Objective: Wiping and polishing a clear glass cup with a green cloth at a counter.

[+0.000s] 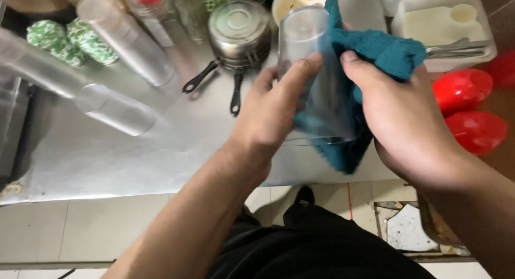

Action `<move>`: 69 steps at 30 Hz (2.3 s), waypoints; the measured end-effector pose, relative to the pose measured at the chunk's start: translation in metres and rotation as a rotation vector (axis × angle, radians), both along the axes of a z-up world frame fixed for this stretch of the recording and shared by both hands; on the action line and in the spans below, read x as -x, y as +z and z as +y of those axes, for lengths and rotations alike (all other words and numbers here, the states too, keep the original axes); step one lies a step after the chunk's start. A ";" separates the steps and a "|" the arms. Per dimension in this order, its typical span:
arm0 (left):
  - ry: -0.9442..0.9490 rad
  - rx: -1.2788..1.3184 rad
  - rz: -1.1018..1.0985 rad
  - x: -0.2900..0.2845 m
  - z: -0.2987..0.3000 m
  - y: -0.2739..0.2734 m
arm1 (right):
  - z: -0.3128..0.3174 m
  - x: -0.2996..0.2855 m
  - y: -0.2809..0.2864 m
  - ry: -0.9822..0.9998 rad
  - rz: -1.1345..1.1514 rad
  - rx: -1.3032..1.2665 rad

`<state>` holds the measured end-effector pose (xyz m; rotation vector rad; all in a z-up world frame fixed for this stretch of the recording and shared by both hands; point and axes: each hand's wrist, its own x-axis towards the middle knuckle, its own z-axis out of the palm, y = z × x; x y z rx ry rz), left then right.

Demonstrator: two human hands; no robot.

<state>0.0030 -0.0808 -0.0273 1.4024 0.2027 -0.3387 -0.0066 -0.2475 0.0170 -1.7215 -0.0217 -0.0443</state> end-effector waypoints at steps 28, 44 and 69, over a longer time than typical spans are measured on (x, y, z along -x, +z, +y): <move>0.272 -0.047 0.014 -0.006 -0.126 -0.022 | -0.128 0.006 -0.020 0.073 0.097 0.331; 0.312 -0.080 -0.057 0.009 -0.089 -0.015 | -0.115 0.040 -0.018 0.277 0.175 0.187; 0.258 0.006 -0.052 0.013 0.016 -0.004 | -0.019 0.035 0.011 0.277 0.218 0.315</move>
